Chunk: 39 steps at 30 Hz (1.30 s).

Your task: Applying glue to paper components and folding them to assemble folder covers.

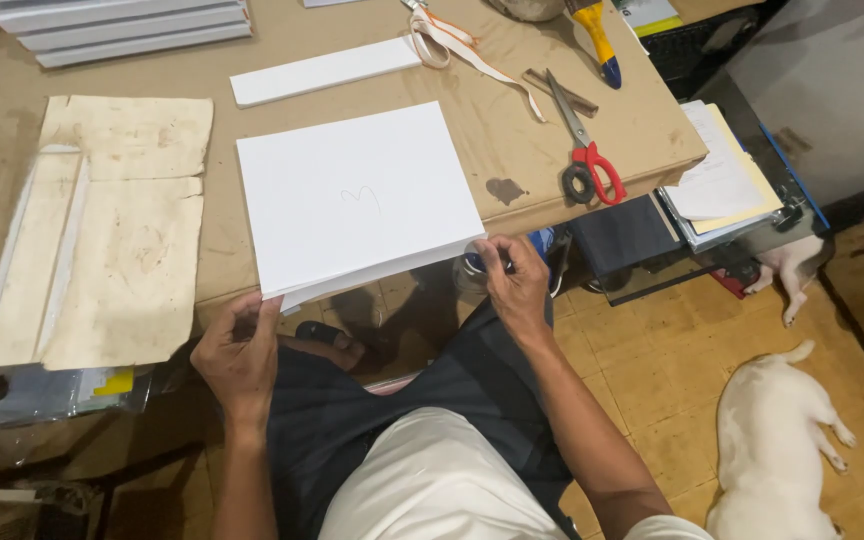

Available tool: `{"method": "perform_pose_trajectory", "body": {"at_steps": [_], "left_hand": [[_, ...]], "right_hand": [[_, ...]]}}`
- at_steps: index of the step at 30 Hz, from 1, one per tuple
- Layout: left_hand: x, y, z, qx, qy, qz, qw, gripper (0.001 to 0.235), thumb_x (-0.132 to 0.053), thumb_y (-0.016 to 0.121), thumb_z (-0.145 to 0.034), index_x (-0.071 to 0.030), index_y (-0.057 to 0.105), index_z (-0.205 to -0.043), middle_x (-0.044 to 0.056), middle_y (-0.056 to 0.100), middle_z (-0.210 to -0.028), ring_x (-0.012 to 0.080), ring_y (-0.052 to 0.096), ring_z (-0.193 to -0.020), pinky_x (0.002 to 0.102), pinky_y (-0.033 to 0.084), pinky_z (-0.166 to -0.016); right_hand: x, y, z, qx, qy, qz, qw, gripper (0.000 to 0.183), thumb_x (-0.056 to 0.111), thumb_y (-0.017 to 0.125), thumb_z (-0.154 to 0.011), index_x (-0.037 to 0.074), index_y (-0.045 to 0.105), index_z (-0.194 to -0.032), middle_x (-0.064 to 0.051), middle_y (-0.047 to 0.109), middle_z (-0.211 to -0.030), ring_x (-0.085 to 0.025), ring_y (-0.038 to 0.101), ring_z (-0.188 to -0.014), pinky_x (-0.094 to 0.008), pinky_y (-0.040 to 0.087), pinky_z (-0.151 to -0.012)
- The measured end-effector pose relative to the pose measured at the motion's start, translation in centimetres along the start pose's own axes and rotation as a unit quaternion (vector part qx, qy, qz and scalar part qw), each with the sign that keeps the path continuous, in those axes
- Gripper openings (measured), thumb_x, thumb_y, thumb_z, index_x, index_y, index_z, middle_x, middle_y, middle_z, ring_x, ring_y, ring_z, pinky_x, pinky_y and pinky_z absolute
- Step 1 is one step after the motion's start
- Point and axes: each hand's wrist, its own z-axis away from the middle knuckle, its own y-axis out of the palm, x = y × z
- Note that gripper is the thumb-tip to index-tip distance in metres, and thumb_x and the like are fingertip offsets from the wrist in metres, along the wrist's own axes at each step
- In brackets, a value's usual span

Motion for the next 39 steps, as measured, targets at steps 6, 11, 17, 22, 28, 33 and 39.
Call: {"method": "perform_pose_trajectory", "body": {"at_steps": [6, 11, 17, 22, 28, 33, 39], "left_hand": [[0.0, -0.1, 0.1, 0.001, 0.003, 0.008, 1.000, 0.012, -0.014, 0.089, -0.095, -0.009, 0.079, -0.100, 0.009, 0.075, -0.079, 0.0278, 0.075, -0.078, 0.039, 0.058, -0.070], [0.5, 0.4, 0.0, -0.007, 0.004, 0.015, 1.000, 0.012, -0.013, 0.090, -0.094, -0.009, 0.080, -0.100, 0.009, 0.075, -0.080, 0.0268, 0.075, -0.078, 0.038, 0.058, -0.071], [0.7, -0.4, -0.4, -0.032, 0.054, -0.111, 0.992, 0.011, -0.008, 0.088, -0.087, -0.009, 0.079, -0.093, 0.011, 0.076, -0.078, 0.0309, 0.076, -0.075, 0.041, 0.059, -0.065], [0.9, -0.3, -1.0, -0.037, 0.010, 0.055, 0.998, 0.015, -0.017, 0.092, -0.079, -0.015, 0.084, -0.092, 0.006, 0.079, -0.077, 0.0280, 0.077, -0.075, 0.036, 0.061, -0.066], [1.5, -0.5, -1.1, -0.029, 0.004, 0.059, 0.998, 0.013, -0.021, 0.090, -0.080, -0.019, 0.085, -0.092, 0.003, 0.079, -0.077, 0.0228, 0.075, -0.071, 0.031, 0.061, -0.067], [1.6, -1.4, -1.6, -0.010, 0.010, 0.036, 0.999, 0.031, -0.026, 0.091, -0.078, -0.011, 0.081, -0.103, 0.009, 0.078, -0.083, 0.0244, 0.074, -0.071, 0.035, 0.061, -0.065], [0.5, -2.3, -3.5, 0.096, 0.198, -0.017, 0.975, 0.046, -0.019, 0.083, -0.086, -0.009, 0.070, -0.129, 0.013, 0.075, -0.110, 0.0307, 0.073, -0.100, 0.042, 0.058, -0.088]], "right_hand": [[-0.2, -0.1, 0.1, 0.003, 0.008, -0.001, 1.000, 0.019, 0.022, 0.079, -0.097, 0.009, 0.071, -0.086, -0.008, 0.060, -0.065, -0.025, 0.062, -0.060, -0.034, 0.050, -0.058], [-0.8, 0.1, 0.1, -0.004, 0.006, 0.001, 1.000, 0.017, 0.021, 0.082, -0.095, 0.011, 0.073, -0.084, -0.006, 0.065, -0.068, -0.024, 0.065, -0.062, -0.032, 0.050, -0.061], [-3.3, -0.3, 0.7, 0.014, -0.060, 0.075, 0.995, 0.017, 0.015, 0.088, -0.092, 0.013, 0.072, -0.088, -0.007, 0.070, -0.077, -0.028, 0.069, -0.071, -0.034, 0.051, -0.070], [-5.4, -1.7, -0.1, 0.039, -0.112, 0.098, 0.988, 0.033, 0.021, 0.099, -0.093, 0.006, 0.070, -0.097, -0.012, 0.065, -0.079, -0.031, 0.065, -0.069, -0.037, 0.051, -0.066], [-6.9, -2.2, -0.7, 0.049, -0.129, 0.092, 0.986, 0.036, 0.025, 0.101, -0.094, 0.006, 0.071, -0.102, -0.006, 0.063, -0.082, -0.027, 0.066, -0.074, -0.036, 0.053, -0.069], [-1.0, -2.4, -2.2, 0.096, -0.159, 0.104, 0.977, 0.032, 0.013, 0.093, -0.095, 0.002, 0.069, -0.113, -0.013, 0.065, -0.095, -0.035, 0.067, -0.088, -0.045, 0.054, -0.079], [10.3, 3.0, -1.5, 0.195, -0.275, 0.084, 0.938, 0.044, 0.008, 0.089, -0.079, 0.003, 0.068, -0.118, -0.017, 0.070, -0.115, -0.038, 0.067, -0.115, -0.048, 0.049, -0.104]]}}
